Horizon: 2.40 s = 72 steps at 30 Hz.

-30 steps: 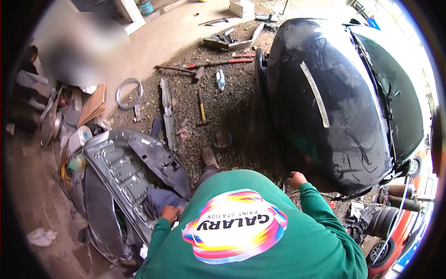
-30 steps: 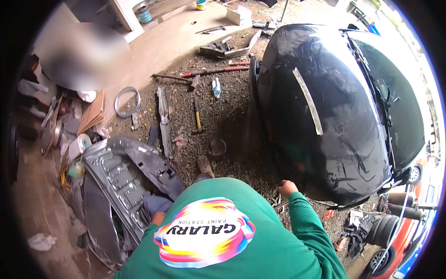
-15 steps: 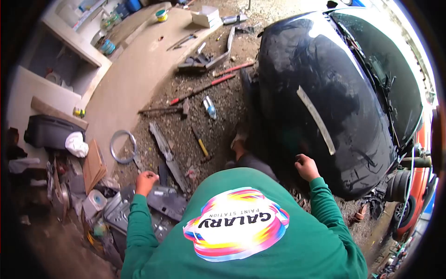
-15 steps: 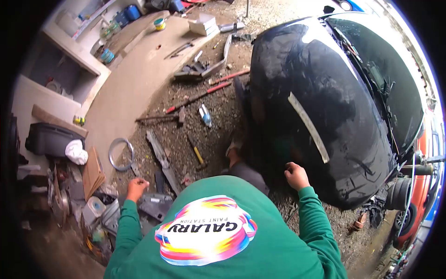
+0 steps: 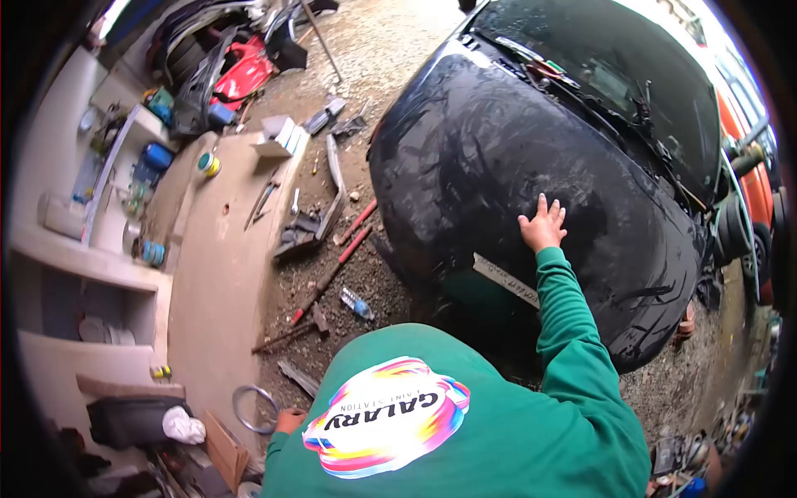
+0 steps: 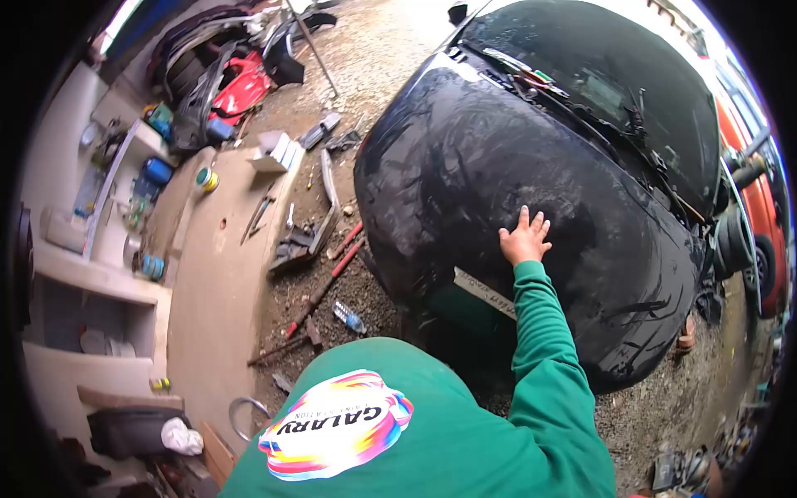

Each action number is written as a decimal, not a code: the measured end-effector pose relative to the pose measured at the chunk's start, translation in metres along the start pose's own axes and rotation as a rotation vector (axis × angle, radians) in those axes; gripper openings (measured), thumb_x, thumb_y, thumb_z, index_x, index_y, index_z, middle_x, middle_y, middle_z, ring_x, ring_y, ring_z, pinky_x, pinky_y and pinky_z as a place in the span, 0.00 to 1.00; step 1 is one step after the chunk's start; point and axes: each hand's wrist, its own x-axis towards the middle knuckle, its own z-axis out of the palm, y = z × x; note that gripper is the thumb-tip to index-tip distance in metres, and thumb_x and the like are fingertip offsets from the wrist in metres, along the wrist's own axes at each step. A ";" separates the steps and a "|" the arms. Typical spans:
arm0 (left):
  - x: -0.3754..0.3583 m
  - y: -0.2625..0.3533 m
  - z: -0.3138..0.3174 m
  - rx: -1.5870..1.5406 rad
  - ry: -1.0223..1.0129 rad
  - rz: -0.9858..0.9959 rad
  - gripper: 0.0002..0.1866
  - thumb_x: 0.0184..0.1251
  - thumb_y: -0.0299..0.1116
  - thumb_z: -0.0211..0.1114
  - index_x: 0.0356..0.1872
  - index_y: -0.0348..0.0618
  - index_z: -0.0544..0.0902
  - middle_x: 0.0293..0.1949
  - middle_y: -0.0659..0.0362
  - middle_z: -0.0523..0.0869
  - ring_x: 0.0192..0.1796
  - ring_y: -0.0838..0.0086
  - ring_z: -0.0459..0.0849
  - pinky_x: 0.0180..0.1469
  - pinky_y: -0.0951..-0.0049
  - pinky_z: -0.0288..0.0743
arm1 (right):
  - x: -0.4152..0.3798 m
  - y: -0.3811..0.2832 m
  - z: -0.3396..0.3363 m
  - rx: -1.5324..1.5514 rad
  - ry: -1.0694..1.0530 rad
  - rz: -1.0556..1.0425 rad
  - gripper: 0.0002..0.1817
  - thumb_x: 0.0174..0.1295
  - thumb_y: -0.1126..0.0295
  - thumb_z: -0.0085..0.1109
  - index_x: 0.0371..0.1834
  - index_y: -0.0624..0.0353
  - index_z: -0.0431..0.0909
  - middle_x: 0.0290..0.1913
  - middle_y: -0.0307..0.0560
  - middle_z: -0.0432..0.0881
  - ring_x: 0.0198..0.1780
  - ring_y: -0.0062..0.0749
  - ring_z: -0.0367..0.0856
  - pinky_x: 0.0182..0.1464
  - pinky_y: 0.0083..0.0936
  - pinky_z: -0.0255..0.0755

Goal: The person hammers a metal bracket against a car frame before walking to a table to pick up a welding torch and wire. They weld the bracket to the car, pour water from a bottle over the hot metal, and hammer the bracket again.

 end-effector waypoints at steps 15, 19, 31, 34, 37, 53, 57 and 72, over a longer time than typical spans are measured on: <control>0.217 0.887 0.019 0.552 0.030 1.389 0.20 0.67 0.34 0.79 0.58 0.42 0.89 0.47 0.49 0.94 0.48 0.62 0.93 0.55 0.63 0.86 | 0.059 -0.050 -0.051 -0.001 -0.099 0.242 0.67 0.52 0.43 0.87 0.94 0.32 0.51 0.94 0.65 0.38 0.91 0.80 0.36 0.76 0.87 0.59; 0.189 1.109 0.155 0.682 -0.051 1.738 0.25 0.66 0.37 0.77 0.64 0.49 0.86 0.52 0.49 0.89 0.55 0.53 0.88 0.62 0.54 0.82 | 0.070 -0.055 -0.047 0.012 -0.120 0.270 0.68 0.51 0.42 0.87 0.94 0.29 0.51 0.94 0.65 0.37 0.91 0.79 0.34 0.78 0.86 0.55; 0.153 1.389 0.428 0.840 0.174 1.954 0.27 0.69 0.32 0.68 0.71 0.47 0.83 0.70 0.51 0.85 0.75 0.55 0.80 0.78 0.58 0.75 | 0.086 -0.056 -0.043 -0.037 -0.139 0.284 0.67 0.52 0.38 0.85 0.94 0.23 0.50 0.94 0.65 0.37 0.92 0.76 0.36 0.80 0.83 0.55; 0.150 1.406 0.454 0.989 0.171 1.942 0.25 0.72 0.30 0.66 0.70 0.48 0.84 0.71 0.52 0.84 0.76 0.56 0.80 0.76 0.55 0.78 | 0.089 -0.054 -0.042 -0.038 -0.145 0.268 0.67 0.53 0.38 0.84 0.94 0.22 0.48 0.94 0.65 0.37 0.92 0.76 0.35 0.80 0.83 0.55; 0.142 1.417 0.465 1.156 0.298 1.833 0.20 0.75 0.30 0.64 0.66 0.47 0.86 0.70 0.54 0.84 0.77 0.57 0.78 0.74 0.51 0.79 | 0.089 -0.052 -0.041 -0.026 -0.142 0.276 0.67 0.53 0.38 0.84 0.94 0.21 0.48 0.94 0.64 0.36 0.92 0.75 0.35 0.80 0.82 0.55; 0.080 1.428 0.544 0.896 -0.083 2.222 0.21 0.69 0.47 0.77 0.53 0.42 0.89 0.52 0.43 0.93 0.59 0.45 0.90 0.60 0.49 0.84 | 0.090 -0.051 -0.043 -0.026 -0.111 0.260 0.67 0.53 0.40 0.85 0.94 0.24 0.48 0.94 0.64 0.35 0.92 0.78 0.35 0.79 0.84 0.56; 0.086 1.433 0.542 0.892 -0.081 2.108 0.17 0.74 0.45 0.72 0.53 0.43 0.87 0.52 0.43 0.92 0.60 0.46 0.89 0.62 0.48 0.82 | 0.087 -0.051 -0.048 -0.012 -0.156 0.274 0.69 0.54 0.43 0.85 0.95 0.22 0.43 0.95 0.62 0.30 0.92 0.76 0.34 0.79 0.85 0.56; -0.030 1.342 0.474 0.297 -0.496 2.167 0.22 0.81 0.41 0.64 0.66 0.38 0.84 0.46 0.37 0.92 0.50 0.43 0.92 0.53 0.51 0.82 | 0.075 -0.048 -0.050 0.015 -0.160 0.283 0.70 0.54 0.44 0.86 0.95 0.23 0.44 0.95 0.60 0.29 0.93 0.74 0.32 0.78 0.86 0.56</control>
